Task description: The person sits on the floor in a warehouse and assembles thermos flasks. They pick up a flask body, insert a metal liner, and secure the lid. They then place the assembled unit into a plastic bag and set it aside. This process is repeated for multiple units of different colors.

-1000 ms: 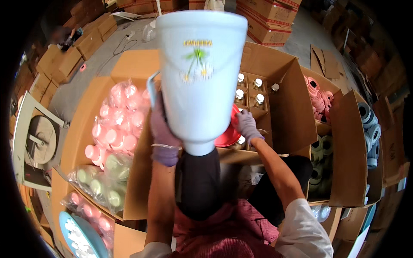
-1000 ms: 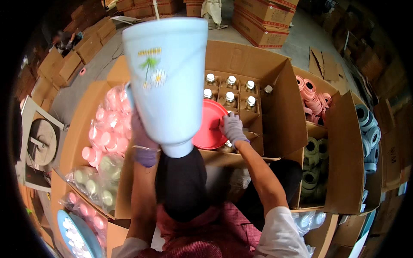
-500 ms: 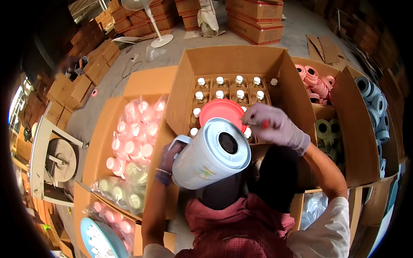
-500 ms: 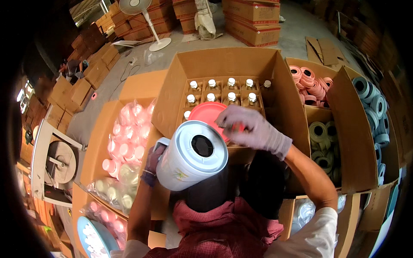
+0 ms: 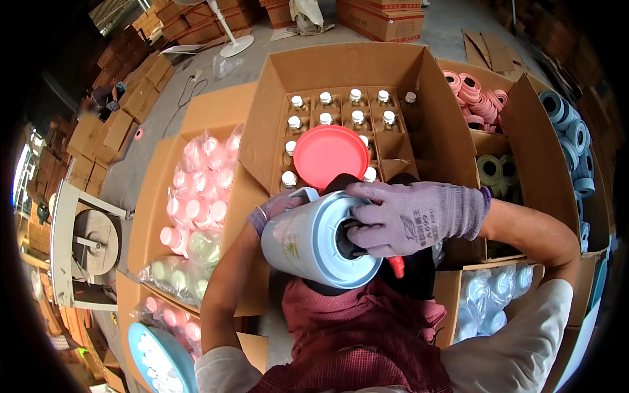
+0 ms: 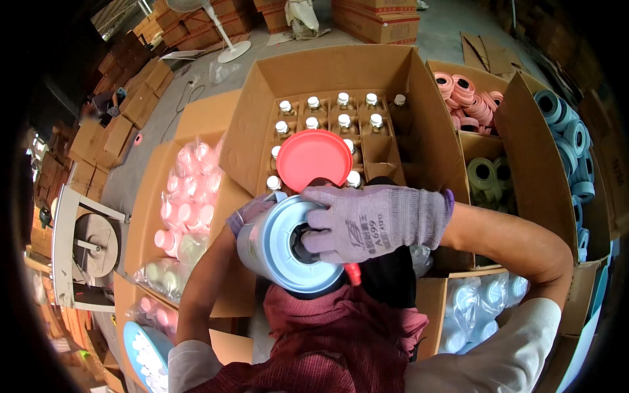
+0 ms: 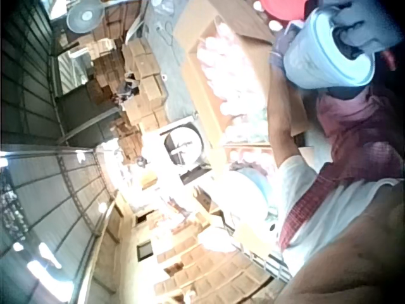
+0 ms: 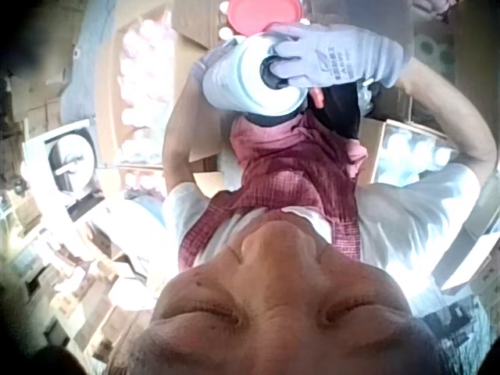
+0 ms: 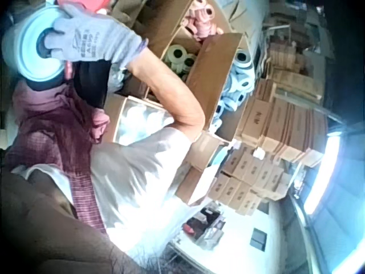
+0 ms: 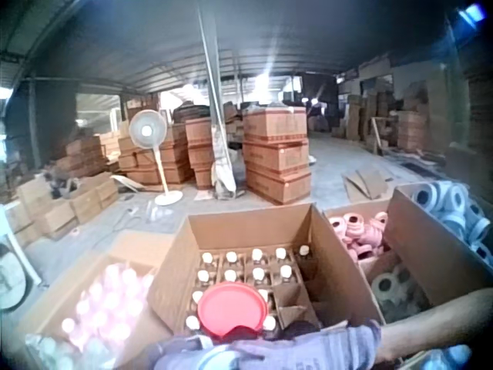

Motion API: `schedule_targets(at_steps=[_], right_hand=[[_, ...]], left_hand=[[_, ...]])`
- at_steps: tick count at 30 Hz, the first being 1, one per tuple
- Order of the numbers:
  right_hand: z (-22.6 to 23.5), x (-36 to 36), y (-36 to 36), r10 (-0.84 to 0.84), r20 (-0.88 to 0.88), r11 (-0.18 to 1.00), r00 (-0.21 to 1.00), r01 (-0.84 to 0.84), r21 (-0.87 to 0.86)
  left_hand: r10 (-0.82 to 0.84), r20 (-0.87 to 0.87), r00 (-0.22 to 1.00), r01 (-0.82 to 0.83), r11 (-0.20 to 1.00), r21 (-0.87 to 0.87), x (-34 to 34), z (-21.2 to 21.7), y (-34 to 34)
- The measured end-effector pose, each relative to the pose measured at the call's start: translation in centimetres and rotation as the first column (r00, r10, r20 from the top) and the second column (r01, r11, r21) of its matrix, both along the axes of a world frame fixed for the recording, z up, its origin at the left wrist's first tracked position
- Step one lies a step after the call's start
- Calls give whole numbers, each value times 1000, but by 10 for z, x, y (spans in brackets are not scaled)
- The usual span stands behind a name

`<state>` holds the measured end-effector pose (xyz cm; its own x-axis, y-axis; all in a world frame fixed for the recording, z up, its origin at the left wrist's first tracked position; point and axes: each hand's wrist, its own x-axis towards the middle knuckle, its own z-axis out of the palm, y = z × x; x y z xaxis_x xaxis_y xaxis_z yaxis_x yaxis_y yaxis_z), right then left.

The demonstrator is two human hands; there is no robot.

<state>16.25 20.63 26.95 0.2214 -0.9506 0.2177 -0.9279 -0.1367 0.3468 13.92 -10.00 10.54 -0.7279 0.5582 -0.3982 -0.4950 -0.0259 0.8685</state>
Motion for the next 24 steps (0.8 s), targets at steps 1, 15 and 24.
schedule_targets(at_steps=[1, 15, 24], right_hand=[[-4, 0, -2, 20, 20, 1000, 1000, -20, 15], [-101, 33, 25, 316, 735, 642, -599, 706, 299], [-204, -148, -10, -676, 729, 473, 107, 821, 318]], left_hand=[[-8, 1, 1000, 8, 999, -51, 0, -3, -2], [-7, -993, 121, -784, 613, -100, 27, 88, -2], [-126, -992, 17, -460, 880, -119, 12, 119, 48]])
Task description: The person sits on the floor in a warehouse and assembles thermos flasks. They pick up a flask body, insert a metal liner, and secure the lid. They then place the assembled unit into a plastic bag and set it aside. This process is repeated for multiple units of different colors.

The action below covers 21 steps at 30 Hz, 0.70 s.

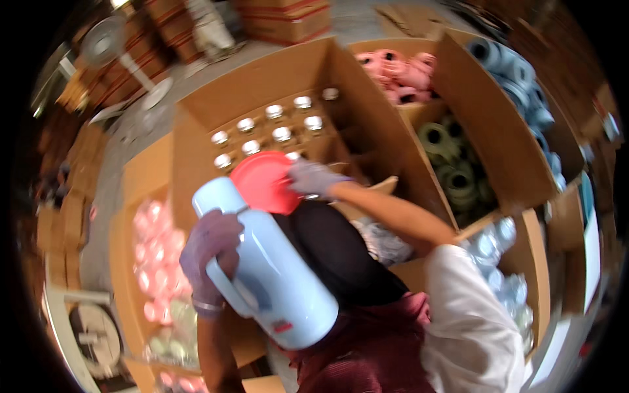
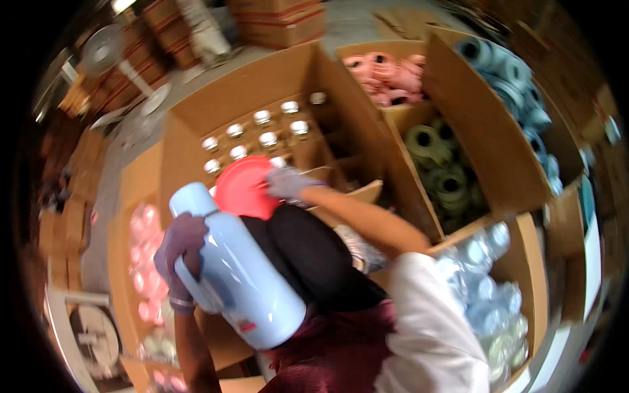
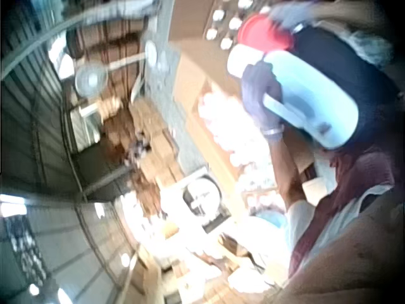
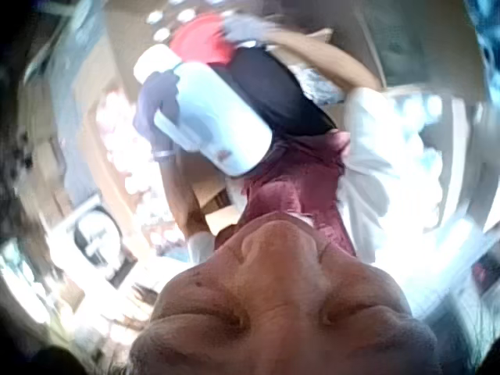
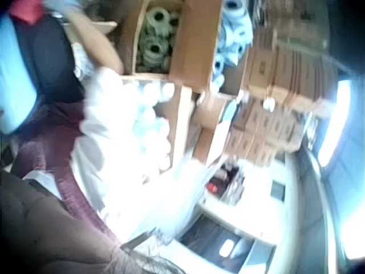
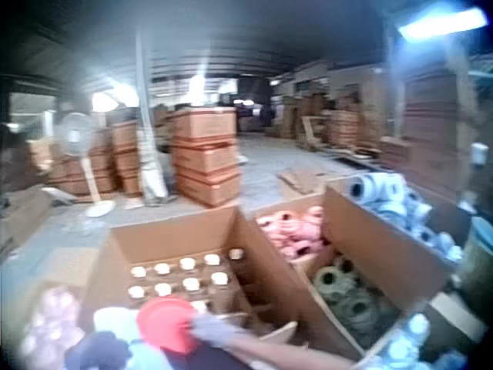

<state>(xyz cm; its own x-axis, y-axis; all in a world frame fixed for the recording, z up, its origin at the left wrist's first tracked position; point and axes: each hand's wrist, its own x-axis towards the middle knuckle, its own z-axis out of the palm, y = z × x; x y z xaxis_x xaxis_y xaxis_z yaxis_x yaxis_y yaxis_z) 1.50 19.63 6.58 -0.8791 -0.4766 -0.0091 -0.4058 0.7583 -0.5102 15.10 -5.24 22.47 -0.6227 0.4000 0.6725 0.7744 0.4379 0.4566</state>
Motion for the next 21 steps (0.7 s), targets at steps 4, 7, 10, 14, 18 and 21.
schedule_targets(at_steps=[4, 7, 10, 14, 18, 21], right_hand=[[-70, -46, -24, -20, -104, 990, 994, 34, 137], [-23, -12, -4, -37, -156, 985, 987, 9, -175], [34, 66, 94, -142, -189, 934, 972, 68, -350], [83, 196, 211, -403, -263, 886, 876, 302, -351], [61, 352, 335, -827, -175, 562, 535, 772, -297], [-19, 443, 454, -994, 109, -44, -9, 946, -322]], left_hand=[[-453, 33, 891, 454, 882, -125, 6, -25, 75], [-386, 2, 922, 381, 908, -174, 48, -44, 79], [-56, -6, 998, 55, 997, -61, 73, -65, 78], [-49, -88, 995, 49, 999, 7, 101, -59, 76], [-293, -17, 956, 293, 956, -33, 103, -67, 65], [-281, 59, 958, 287, 938, -196, 94, -57, 64]])
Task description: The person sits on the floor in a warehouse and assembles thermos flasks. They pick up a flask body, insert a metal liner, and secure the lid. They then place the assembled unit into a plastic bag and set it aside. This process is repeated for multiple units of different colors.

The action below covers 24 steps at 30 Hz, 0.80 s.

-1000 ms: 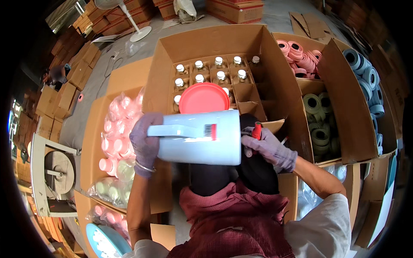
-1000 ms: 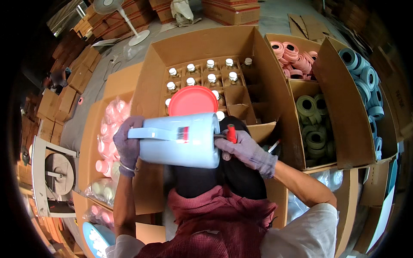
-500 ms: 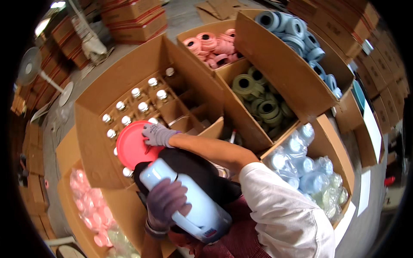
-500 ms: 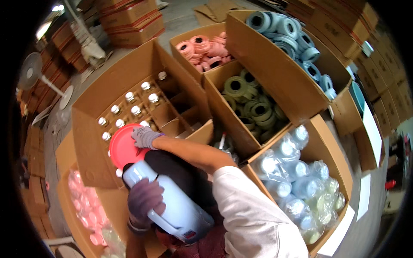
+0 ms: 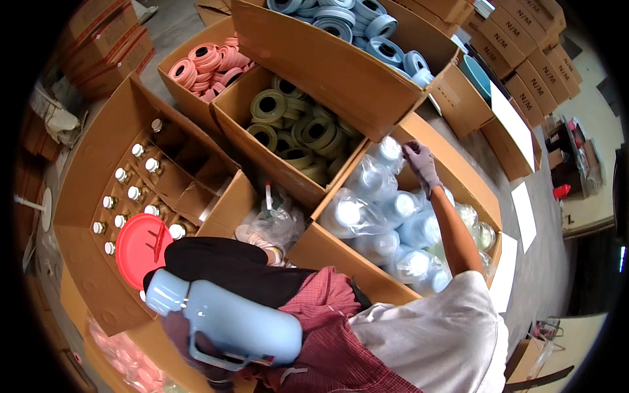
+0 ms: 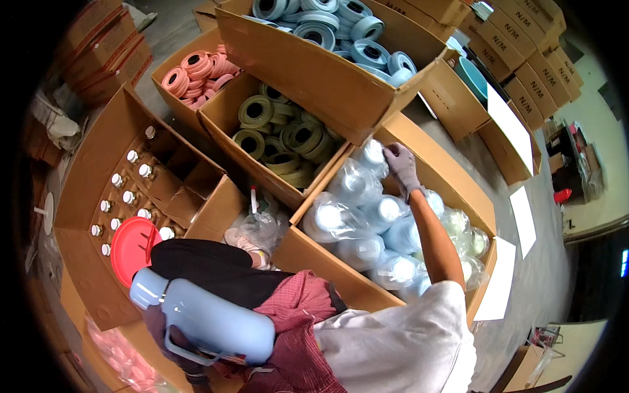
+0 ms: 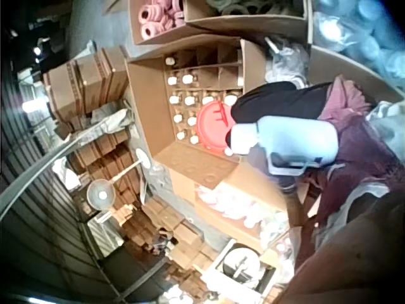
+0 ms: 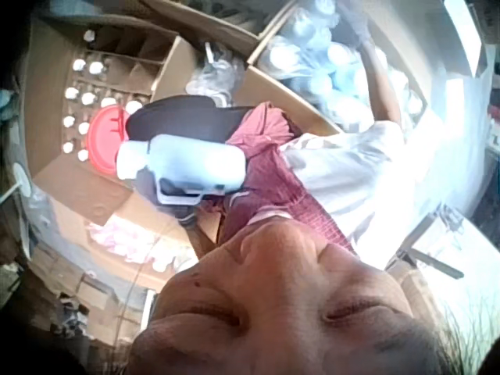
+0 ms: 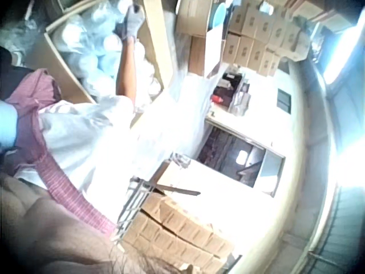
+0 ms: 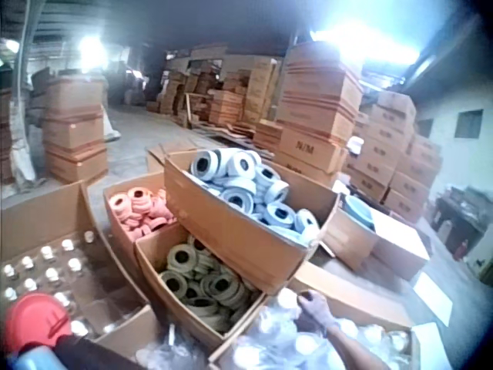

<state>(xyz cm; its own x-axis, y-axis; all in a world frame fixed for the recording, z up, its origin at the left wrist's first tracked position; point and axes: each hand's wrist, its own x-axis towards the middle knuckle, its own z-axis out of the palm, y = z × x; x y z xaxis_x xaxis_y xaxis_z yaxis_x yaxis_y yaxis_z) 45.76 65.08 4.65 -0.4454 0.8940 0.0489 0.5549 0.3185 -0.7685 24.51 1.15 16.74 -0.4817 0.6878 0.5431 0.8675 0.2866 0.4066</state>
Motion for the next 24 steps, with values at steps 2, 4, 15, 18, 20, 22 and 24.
schedule_targets(at_steps=[2, 4, 15, 18, 20, 22, 24], right_hand=[[-57, 32, 37, -94, 234, 994, 968, 103, -24], [-91, 34, 38, -46, 358, 973, 932, 123, -196], [52, 29, -18, 347, 43, 847, 937, -294, -444], [137, -48, -86, 665, -322, 445, 674, -704, -554], [164, -109, -131, 476, -689, 220, 547, -832, -509], [187, -181, -168, 156, -915, -85, 371, -918, -387], [207, -261, -192, 71, -960, -241, 271, -929, -280]], left_hand=[[32, 0, 999, -31, 993, -111, -6, 7, 0], [107, 36, 994, -97, 973, -210, -12, 13, -15], [538, 273, 797, -523, 842, -130, -42, 57, -34], [63, 175, 983, -81, 992, 96, -76, 77, 17], [-16, 555, 832, -24, 998, 64, -90, 80, 63], [-135, 629, 765, 151, 988, 29, -103, 76, 105], [-289, 625, 725, 335, 941, 47, -105, 80, 127]])
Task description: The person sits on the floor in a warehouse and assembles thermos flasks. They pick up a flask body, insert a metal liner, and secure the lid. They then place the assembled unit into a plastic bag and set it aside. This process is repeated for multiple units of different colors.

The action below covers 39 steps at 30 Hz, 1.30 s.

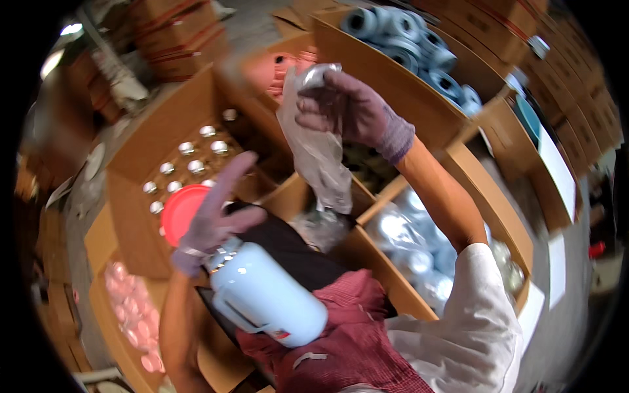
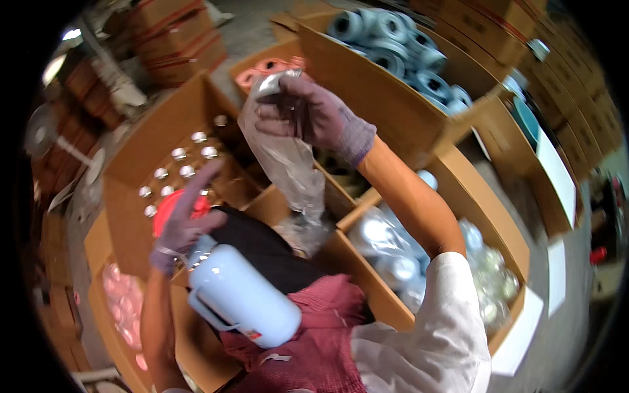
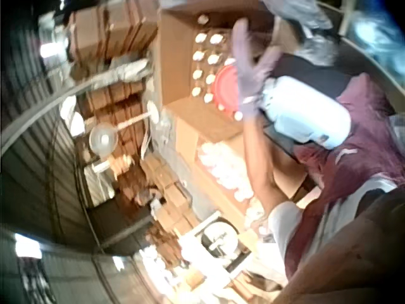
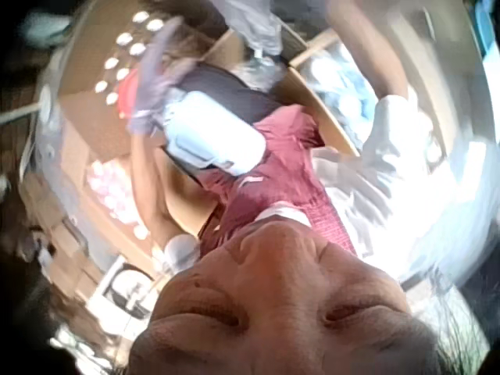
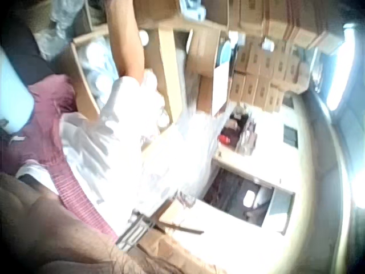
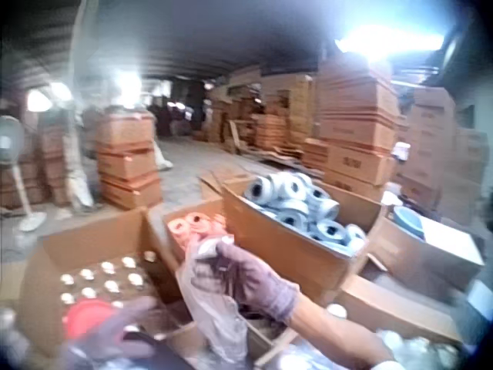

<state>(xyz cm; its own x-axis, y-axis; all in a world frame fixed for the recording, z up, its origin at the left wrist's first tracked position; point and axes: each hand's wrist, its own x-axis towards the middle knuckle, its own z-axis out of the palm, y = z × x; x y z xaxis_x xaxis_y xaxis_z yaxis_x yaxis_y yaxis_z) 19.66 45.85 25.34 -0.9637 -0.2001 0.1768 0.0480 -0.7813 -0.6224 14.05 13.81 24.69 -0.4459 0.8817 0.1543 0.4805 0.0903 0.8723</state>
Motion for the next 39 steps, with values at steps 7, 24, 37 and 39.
schedule_targets(at_steps=[7, 24, 37, 39], right_hand=[[44, -172, -80, 186, -135, 931, 973, -218, -293], [-160, -193, -165, -184, -752, -393, 633, 653, 647], [-171, -145, -219, -195, -678, -431, 709, 559, 709], [-174, -139, -194, -233, -462, -477, 856, 313, 821]], left_hand=[[349, -697, 626, -366, 921, 133, -81, -45, -22], [762, -40, 646, -758, 647, 75, -149, -91, -94], [565, 499, 657, -753, 522, 401, -62, -137, -104], [684, 351, 639, -758, 482, 440, -41, -134, -122]])
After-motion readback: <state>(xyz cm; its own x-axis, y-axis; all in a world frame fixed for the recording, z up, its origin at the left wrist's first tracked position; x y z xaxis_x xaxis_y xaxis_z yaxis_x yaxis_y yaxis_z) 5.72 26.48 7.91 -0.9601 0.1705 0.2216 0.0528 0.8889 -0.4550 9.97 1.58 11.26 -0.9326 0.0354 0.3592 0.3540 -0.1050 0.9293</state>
